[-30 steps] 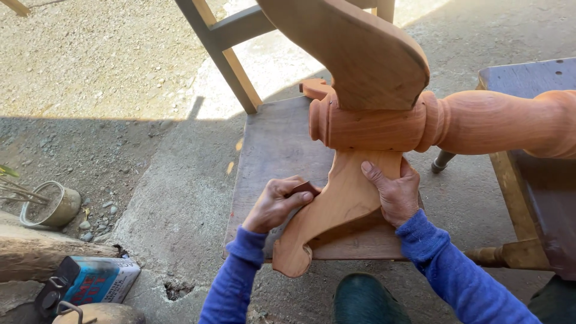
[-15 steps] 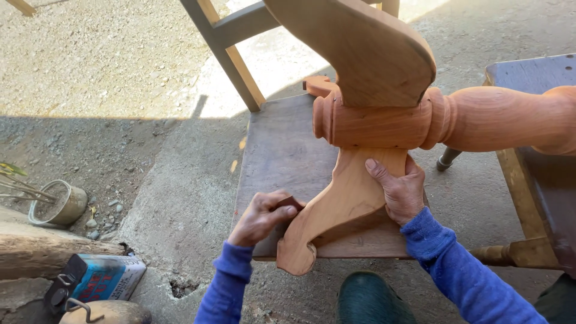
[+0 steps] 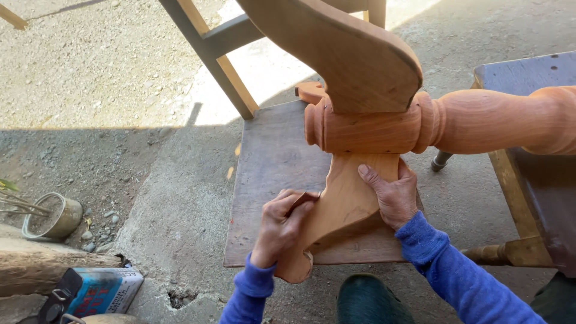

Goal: Sand a wooden furniture leg component using a piece of sandpaper to smooth the surface.

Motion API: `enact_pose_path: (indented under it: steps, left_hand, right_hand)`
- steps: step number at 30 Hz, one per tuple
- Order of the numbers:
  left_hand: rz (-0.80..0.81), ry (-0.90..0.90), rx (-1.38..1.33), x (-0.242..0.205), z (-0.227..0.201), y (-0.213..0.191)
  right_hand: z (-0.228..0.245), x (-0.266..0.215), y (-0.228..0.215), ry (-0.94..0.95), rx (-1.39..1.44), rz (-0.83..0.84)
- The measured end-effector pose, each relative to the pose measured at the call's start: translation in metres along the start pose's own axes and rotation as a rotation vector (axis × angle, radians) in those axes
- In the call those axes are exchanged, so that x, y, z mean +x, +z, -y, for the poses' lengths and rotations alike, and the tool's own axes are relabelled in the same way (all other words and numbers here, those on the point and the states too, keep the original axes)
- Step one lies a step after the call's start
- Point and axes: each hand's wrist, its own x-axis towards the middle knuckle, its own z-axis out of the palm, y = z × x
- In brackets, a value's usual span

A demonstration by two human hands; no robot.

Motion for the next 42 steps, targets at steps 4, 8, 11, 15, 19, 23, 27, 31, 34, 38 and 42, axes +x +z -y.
enact_pose_path:
  steps: [4,8,11,15,19,23,27,31,34,38,42]
  left_hand:
    - [-0.207,0.004,0.098,0.022,-0.019,0.031]
    - [-0.365,0.043,0.109,0.028,-0.024,0.046]
    - [-0.377,0.121,0.223,0.027,-0.021,0.05]
    - [-0.39,0.261,0.357,0.027,-0.015,0.052]
    - [-0.404,0.273,0.345,0.039,-0.023,0.048]
    - [-0.331,0.357,0.401,0.02,-0.016,0.053]
    - [-0.413,0.413,0.715,0.028,-0.024,0.072]
    - [-0.454,0.373,0.773,0.033,-0.025,0.076]
    - [-0.375,0.445,0.811,-0.003,-0.032,0.073]
    - [-0.385,0.409,0.829,0.004,-0.026,0.084]
    - [-0.363,0.41,0.8,0.032,-0.033,0.094]
  right_hand:
    - [0.005,-0.003,0.002,0.01,0.011,0.018]
    - [0.004,-0.006,0.004,0.025,0.053,0.03]
    - [0.001,-0.001,0.0,0.012,0.033,0.011]
    - [0.004,0.0,0.001,0.003,0.022,0.006]
    - [0.01,-0.004,0.003,0.022,0.083,0.054]
    - [0.005,0.0,-0.001,0.001,0.081,0.065]
    - [0.0,-0.001,-0.007,0.019,-0.02,0.052]
    - [0.009,-0.004,-0.009,0.065,-0.035,0.099]
    - [0.009,-0.004,-0.013,0.069,-0.004,0.156]
    - [0.004,0.002,-0.023,0.042,-0.031,0.201]
    - [-0.003,-0.002,-0.033,0.034,-0.096,0.309]
